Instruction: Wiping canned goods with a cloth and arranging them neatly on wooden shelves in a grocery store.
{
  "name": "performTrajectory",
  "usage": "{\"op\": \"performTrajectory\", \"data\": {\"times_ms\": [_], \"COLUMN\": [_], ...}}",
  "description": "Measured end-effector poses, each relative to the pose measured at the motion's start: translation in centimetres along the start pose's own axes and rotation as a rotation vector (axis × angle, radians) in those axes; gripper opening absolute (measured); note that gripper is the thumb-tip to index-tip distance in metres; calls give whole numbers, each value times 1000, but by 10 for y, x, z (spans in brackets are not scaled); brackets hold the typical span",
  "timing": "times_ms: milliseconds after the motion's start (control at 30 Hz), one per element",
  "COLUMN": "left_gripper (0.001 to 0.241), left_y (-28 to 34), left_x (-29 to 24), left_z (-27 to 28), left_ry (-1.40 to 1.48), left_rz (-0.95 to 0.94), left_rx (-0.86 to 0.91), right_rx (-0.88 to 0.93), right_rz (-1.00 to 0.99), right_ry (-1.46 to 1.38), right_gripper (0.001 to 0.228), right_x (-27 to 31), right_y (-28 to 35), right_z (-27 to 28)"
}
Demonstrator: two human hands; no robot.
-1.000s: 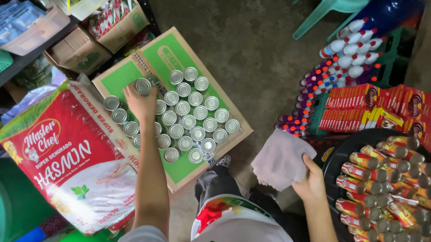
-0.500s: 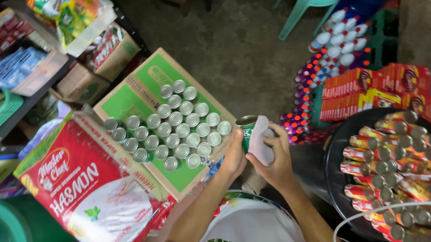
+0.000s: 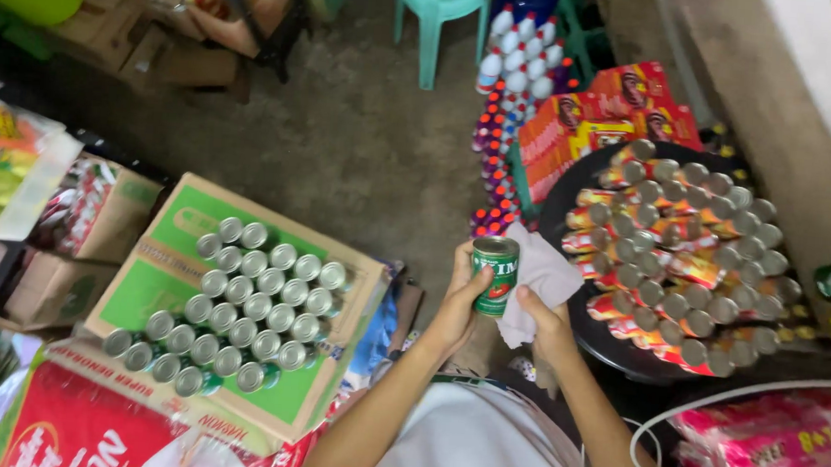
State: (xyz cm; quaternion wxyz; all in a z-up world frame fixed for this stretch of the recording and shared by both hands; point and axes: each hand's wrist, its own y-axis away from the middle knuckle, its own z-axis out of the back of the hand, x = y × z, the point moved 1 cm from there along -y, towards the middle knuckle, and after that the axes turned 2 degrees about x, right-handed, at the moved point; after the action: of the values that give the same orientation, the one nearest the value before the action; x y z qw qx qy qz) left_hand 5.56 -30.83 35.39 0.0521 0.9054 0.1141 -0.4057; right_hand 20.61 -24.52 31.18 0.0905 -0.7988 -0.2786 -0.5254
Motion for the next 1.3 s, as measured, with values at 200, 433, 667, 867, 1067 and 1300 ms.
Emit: {"op": "performTrajectory", "data": {"times_ms": [200, 433, 667, 867, 1067, 1300], "left_gripper": [39, 46, 51, 21, 49, 72], "left_y": [-24, -25, -23, -9, -6, -1], "left_x": [51, 114, 177, 221, 208, 212], "left_z": [-58, -116, -152, -140, -181, -179], "left_ry": [-27, 161, 218, 192, 237, 582], "left_rz": [78, 368, 473, 372, 516, 472], "left_rx": [36, -3, -61, -67, -88, 348], "right_rx": [-18, 164, -34, 126, -230, 340], "right_rz": [387, 613, 592, 855, 24, 890], "right_ry": [804, 1082, 730, 1032, 174, 1173], "right_gripper": [72, 71, 73, 45, 31, 60], "right_x": [84, 111, 138, 143, 44, 148], "right_y": [30, 44, 76, 92, 55, 120], "right_z": [26, 133, 145, 173, 256, 182]}}
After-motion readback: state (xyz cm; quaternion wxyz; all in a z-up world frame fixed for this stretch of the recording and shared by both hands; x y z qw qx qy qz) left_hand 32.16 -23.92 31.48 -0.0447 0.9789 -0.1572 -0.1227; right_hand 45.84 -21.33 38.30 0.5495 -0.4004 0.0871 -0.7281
